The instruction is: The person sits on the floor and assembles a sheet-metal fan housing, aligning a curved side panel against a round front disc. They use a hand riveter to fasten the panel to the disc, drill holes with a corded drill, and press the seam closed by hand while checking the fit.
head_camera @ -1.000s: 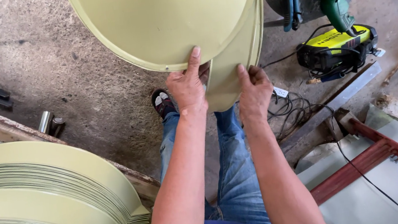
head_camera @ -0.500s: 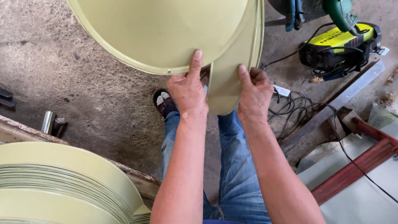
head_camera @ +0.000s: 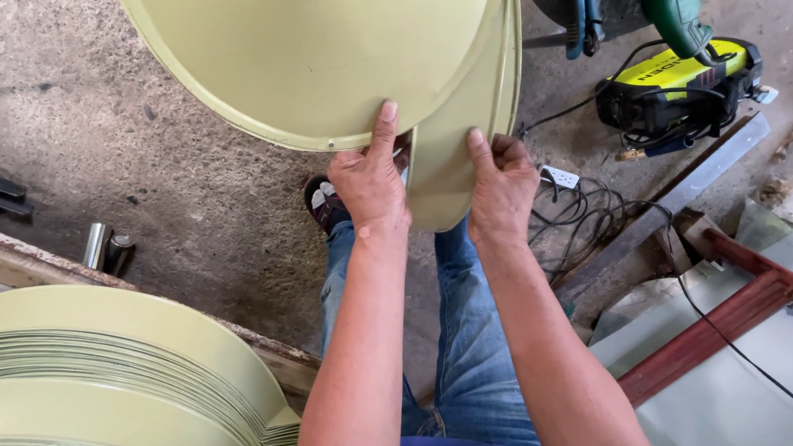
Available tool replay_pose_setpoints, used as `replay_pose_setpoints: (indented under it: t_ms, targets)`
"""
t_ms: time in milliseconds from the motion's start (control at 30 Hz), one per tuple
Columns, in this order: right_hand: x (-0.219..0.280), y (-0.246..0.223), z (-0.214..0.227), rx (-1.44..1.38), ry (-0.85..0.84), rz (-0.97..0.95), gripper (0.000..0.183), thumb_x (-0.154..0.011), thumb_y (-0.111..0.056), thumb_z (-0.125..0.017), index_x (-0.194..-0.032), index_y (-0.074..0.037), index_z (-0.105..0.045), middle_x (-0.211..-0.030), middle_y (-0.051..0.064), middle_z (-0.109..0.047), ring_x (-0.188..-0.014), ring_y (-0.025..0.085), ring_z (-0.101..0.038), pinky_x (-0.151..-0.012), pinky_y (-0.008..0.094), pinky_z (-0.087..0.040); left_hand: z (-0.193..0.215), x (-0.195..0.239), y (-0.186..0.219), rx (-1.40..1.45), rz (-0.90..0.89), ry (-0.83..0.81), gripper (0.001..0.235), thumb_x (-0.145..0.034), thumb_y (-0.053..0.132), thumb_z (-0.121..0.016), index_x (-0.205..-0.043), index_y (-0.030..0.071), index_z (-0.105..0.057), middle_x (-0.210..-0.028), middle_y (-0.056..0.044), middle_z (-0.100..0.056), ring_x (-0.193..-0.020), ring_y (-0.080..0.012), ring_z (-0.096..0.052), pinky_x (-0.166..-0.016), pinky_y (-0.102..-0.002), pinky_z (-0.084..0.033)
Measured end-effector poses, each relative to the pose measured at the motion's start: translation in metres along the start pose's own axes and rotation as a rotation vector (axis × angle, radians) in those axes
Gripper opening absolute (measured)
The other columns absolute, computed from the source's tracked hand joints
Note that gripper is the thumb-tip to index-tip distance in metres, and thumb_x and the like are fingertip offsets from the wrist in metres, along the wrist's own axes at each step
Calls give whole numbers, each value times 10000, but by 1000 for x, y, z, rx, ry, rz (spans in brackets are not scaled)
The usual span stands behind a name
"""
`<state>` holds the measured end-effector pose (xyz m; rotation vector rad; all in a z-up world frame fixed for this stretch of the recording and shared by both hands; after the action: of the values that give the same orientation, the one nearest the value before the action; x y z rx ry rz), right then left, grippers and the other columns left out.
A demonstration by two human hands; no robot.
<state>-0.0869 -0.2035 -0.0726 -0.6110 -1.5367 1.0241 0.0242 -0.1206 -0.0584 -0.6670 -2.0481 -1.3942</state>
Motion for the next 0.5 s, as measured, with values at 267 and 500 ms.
replay_pose_setpoints:
  t_ms: [267, 500]
  targets:
    - [1, -2, -1, 13, 8, -14, 148, -953, -119, -767, -986, -10, -673, -930, 46, -728, -823, 99, -643, -771, 249, -538, 1, -1, -1, -4, -68, -9, 337, -862, 178, -853, -1084, -48, -737, -1041, -81, -760, -879, -142, -698, -767, -300, -594]
    - [1, -2, -2, 20, 5, -12, 152, -951, -123, -769, -995, -10, -678, -935, 44, -727, -831, 99, -643, -778, 248, -537, 1, -2, -2, 9, -48, 0, 358, -859, 179, -853, -1103, -53, -731, -1040, -91, -756, -866, -155, -695, -743, -303, -590]
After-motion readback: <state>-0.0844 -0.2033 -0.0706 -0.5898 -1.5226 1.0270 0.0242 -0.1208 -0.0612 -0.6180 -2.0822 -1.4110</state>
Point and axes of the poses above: each hand's wrist, its own x-axis away from the middle knuckle, its own z-axis out of the back of the hand, y = z × x, the point moved 1 cm from there along -x, towards the middle knuckle
